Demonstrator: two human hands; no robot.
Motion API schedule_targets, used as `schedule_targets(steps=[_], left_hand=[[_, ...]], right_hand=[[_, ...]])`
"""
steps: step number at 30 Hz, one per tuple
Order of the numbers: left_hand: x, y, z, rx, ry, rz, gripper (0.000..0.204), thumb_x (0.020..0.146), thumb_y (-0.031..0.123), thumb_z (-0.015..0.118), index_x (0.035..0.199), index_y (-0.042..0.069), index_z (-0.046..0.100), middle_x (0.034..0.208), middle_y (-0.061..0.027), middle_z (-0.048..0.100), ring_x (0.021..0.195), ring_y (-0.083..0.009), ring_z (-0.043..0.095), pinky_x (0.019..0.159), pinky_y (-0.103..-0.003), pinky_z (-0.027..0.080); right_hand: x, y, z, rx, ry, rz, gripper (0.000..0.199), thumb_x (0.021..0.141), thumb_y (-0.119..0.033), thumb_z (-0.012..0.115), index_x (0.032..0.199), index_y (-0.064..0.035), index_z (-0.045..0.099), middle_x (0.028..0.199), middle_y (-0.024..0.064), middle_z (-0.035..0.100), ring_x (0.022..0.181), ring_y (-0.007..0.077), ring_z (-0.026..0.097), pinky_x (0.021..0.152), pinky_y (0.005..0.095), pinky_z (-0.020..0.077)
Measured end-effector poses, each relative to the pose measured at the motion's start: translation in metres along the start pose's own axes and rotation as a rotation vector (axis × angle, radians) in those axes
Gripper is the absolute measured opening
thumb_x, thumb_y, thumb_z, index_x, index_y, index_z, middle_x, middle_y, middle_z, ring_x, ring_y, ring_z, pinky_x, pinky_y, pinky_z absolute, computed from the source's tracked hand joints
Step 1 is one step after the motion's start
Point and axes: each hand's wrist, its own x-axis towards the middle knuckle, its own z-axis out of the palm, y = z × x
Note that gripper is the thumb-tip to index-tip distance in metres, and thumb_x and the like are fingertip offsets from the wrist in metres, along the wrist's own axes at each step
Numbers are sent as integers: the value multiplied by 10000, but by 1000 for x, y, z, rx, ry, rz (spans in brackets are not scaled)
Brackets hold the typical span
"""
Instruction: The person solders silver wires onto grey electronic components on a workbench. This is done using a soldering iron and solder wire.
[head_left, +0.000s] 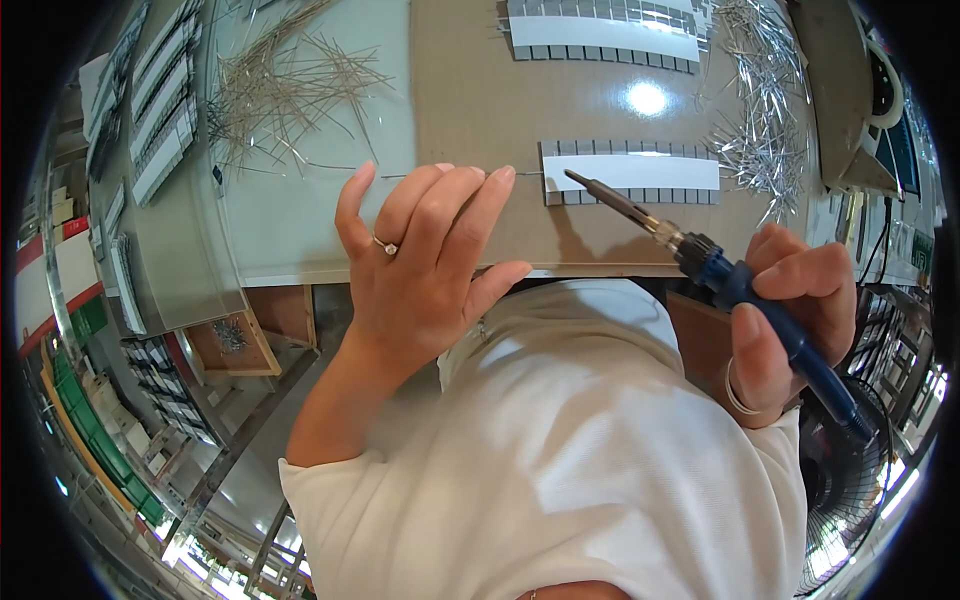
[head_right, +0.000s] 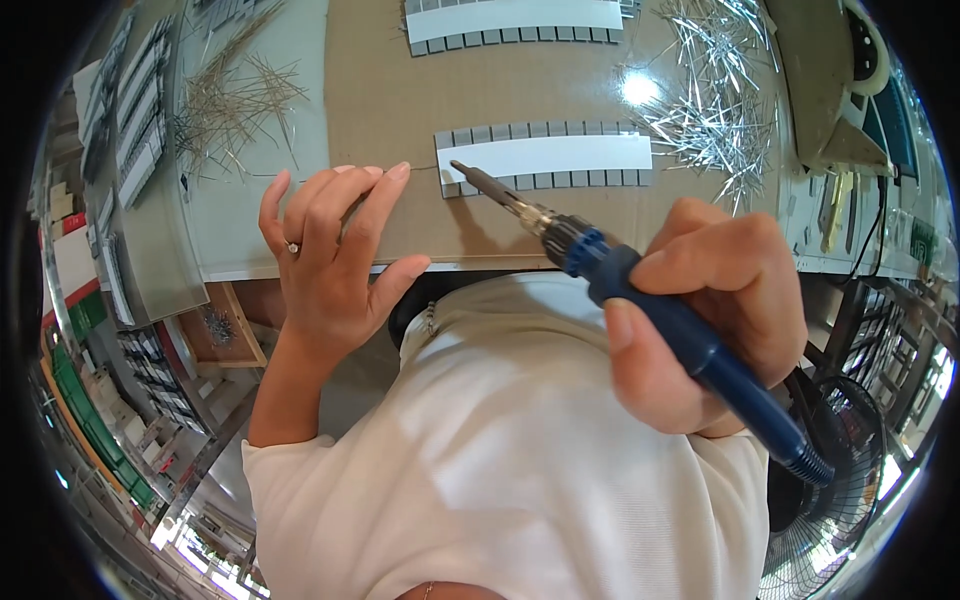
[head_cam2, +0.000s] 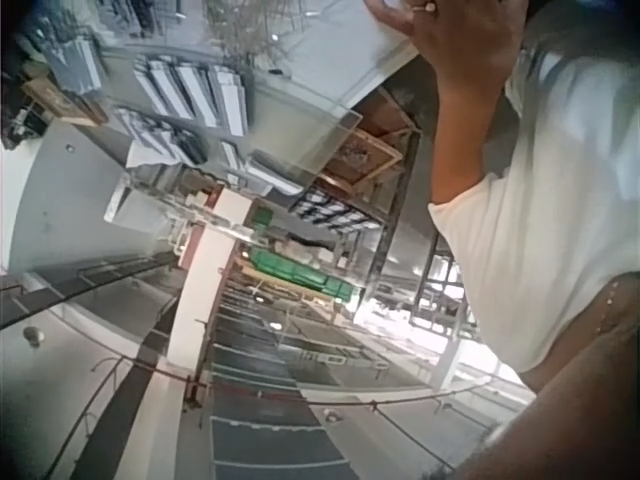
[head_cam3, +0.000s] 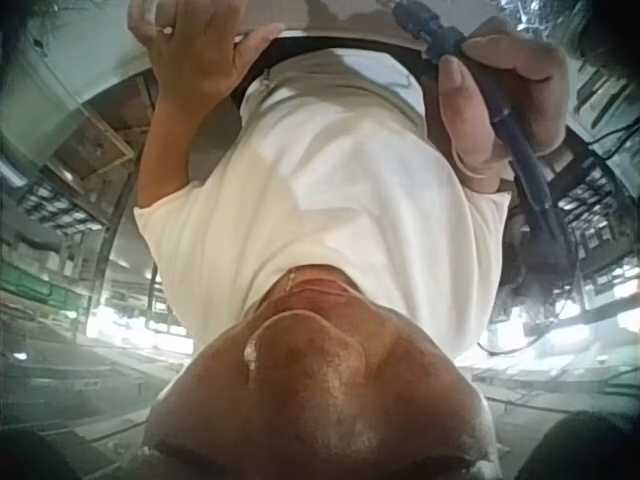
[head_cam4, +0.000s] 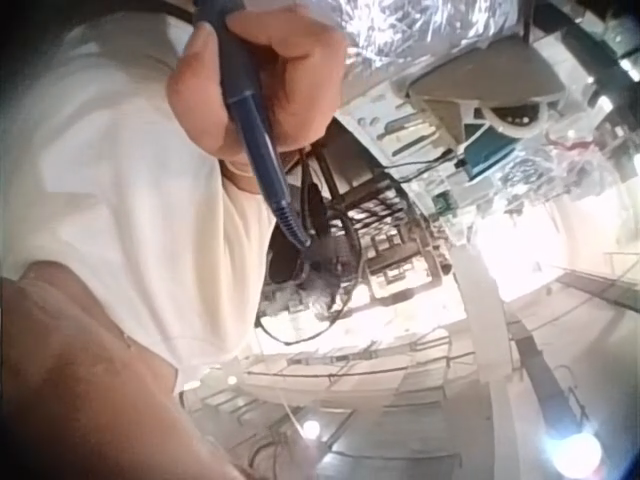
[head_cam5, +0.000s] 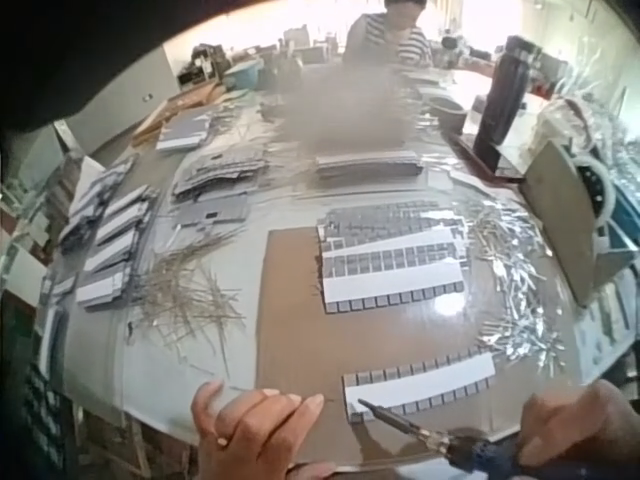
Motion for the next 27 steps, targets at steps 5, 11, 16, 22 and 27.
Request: schedule_targets(steps=[5, 11, 16, 22, 27], left_hand=[[-1, 1, 1, 7, -1, -3, 513, 917, 498, 531, 1267, 125, 579, 1181, -10, 521, 1113, -199, 502, 1094, -459, 192], [0, 1, 3, 27, -9, -4, 509, 932, 505, 502, 1265, 128, 581, 1176, -1, 520, 1115, -188, 504, 1094, -452, 191], [0, 1, 3, 40, 0, -5, 506, 940, 505, 486, 1262, 127, 583, 1175, -3, 522, 1110, -182, 508, 1089, -448, 198], [-3, 2, 7, 17, 81, 1, 662, 622, 375, 759, 1207, 104, 607, 1121, -11, 530, 1028, -164, 549, 1038, -495, 263], [-3, 3, 4, -9, 29, 1, 516, 924, 483, 531, 1266, 99, 578, 1148, -25, 522, 1064, -189, 524, 1067, -441, 238]], right_hand=[[11, 10, 7, 18, -167, -209, 248, 700, 26, 719, 852, 35, 523, 618, 74, 516, 478, 104, 426, 430, 231, 279], [5, -1, 16, -111, -112, 35, 350, 758, -238, 758, 825, -45, 474, 647, 32, 418, 583, 112, 318, 547, 282, 239], [9, -5, 23, -62, -116, 88, 379, 741, -242, 761, 819, -58, 439, 644, 28, 394, 588, 103, 289, 558, 284, 224], [10, -8, 28, -6, -38, 218, 390, 759, -274, 737, 824, -65, 415, 657, 17, 377, 612, 92, 283, 574, 283, 226], [13, 15, 11, 198, 154, -54, 311, 784, -182, 749, 873, -34, 491, 640, 7, 435, 561, 70, 356, 513, 242, 265]])
